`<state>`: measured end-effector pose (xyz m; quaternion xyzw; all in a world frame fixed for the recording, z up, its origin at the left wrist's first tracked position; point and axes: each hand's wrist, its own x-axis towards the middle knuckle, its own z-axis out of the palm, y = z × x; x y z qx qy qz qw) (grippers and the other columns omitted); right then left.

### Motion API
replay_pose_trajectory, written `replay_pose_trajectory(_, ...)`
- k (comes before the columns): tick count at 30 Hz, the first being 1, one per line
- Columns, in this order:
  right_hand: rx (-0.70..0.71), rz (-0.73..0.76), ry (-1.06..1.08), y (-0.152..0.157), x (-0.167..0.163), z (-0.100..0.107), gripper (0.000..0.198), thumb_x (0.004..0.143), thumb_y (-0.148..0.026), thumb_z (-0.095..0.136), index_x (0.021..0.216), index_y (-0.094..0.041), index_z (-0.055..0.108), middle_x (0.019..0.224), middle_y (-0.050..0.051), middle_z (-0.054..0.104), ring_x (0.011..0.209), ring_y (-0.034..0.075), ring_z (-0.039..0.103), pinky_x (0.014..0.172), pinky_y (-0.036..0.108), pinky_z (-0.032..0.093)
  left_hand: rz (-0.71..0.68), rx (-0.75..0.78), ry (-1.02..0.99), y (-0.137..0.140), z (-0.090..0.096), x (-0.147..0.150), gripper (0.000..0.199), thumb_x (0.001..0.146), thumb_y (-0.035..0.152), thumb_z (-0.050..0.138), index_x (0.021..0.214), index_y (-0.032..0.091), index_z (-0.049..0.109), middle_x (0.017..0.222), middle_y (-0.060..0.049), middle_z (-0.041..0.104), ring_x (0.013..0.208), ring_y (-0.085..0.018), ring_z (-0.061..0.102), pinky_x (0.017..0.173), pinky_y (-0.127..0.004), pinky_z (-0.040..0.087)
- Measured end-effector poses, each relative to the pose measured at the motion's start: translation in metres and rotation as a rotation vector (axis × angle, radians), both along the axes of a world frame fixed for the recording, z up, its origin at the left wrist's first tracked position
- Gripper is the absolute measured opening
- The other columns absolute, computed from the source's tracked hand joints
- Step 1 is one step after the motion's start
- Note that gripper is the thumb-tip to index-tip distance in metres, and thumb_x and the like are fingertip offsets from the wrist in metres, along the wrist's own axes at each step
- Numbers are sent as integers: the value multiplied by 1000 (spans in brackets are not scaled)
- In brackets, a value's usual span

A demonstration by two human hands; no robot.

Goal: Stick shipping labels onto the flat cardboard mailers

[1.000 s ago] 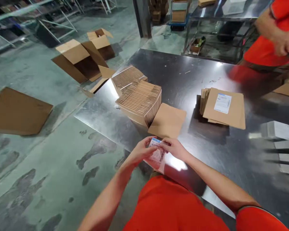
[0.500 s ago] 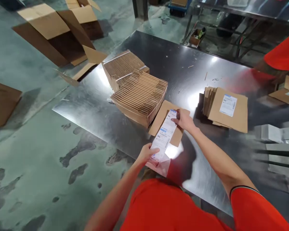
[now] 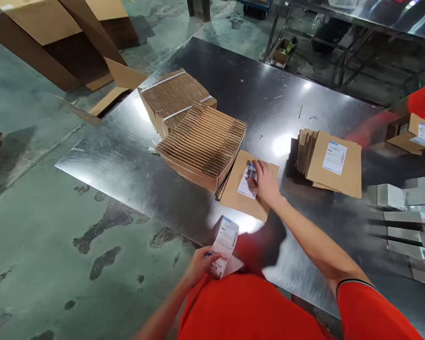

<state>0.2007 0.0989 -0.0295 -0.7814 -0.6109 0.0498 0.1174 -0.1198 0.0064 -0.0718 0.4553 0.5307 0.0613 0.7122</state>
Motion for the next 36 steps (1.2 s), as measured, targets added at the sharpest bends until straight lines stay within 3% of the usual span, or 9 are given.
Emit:
replay_pose_trajectory(3, 24, -4, 23, 5, -30, -21, 64, 101, -41, 41, 156, -8, 34, 164, 19, 26, 154, 36, 15, 123, 61, 11, 38, 49, -112, 9, 12, -9, 51, 75, 59, 70, 96, 14, 79, 84, -8, 76, 75, -24, 70, 71, -36, 58)
replay_pose_trajectory(6, -1, -14, 192, 7, -30, -26, 66, 97, -49, 50, 154, -18, 41, 166, 14, 23, 155, 35, 13, 124, 61, 4, 76, 379, -154, 49, 20, 17, 39, 79, 52, 68, 93, 17, 79, 108, -11, 77, 104, -28, 69, 97, -37, 53)
replay_pose_trajectory(9, 111, -158, 405, -16, -2, -16, 66, 95, -50, 49, 152, -19, 42, 164, 13, 27, 153, 28, 22, 125, 51, 18, 50, 575, -128, 85, 24, 54, 32, 79, 46, 63, 82, 18, 77, 140, -13, 64, 127, -30, 59, 111, -36, 42)
replay_pose_trajectory(13, 194, -483, 481, -78, 6, -18, 65, 95, -49, 33, 133, 0, 52, 132, 33, 55, 127, 40, 53, 103, 61, 42, -111, 637, -55, 88, 26, 78, 27, 80, 41, 59, 78, 20, 76, 152, -9, 53, 135, -30, 54, 110, -34, 42)
replay_pose_trajectory(18, 305, -528, 658, -123, -18, -21, 50, 91, -50, 38, 118, -13, 59, 109, 18, 69, 97, 27, 67, 85, 41, 56, -74, 551, -113, 58, 35, 75, 39, 79, 47, 63, 100, 18, 78, 142, -11, 63, 128, -32, 60, 106, -37, 47)
replay_pose_trajectory(24, 537, -740, 587, -139, 119, 55, 58, 92, -53, 34, 130, -11, 50, 126, 19, 62, 112, 28, 60, 95, 42, 49, 38, 507, -124, 68, 41, 62, 51, 73, 59, 73, 99, 16, 78, 106, -10, 77, 109, -32, 68, 94, -36, 54)
replay_pose_trajectory(29, 481, -840, 509, -142, 207, 92, 59, 84, -40, 56, 132, -6, 52, 140, 29, 49, 133, 42, 43, 110, 60, 32, -23, 442, 8, 94, 33, 61, 69, 67, 65, 75, 115, 15, 74, 85, -6, 76, 85, -28, 71, 73, -33, 56)
replay_pose_trajectory(31, 463, -787, 514, -135, 188, 78, 64, 84, -38, 60, 140, -9, 48, 150, 26, 41, 141, 41, 34, 116, 59, 26, -51, 479, 36, 105, 32, 63, 71, 65, 64, 74, 116, 14, 74, 91, -7, 76, 89, -29, 70, 77, -35, 55)
replay_pose_trajectory(36, 306, -588, 795, -98, 70, 5, 62, 87, -45, 66, 137, -9, 53, 132, 21, 60, 118, 29, 59, 107, 48, 45, -23, 567, 32, 123, 30, 63, 58, 61, 61, 74, 96, 15, 78, 125, -13, 69, 118, -35, 61, 100, -39, 47)
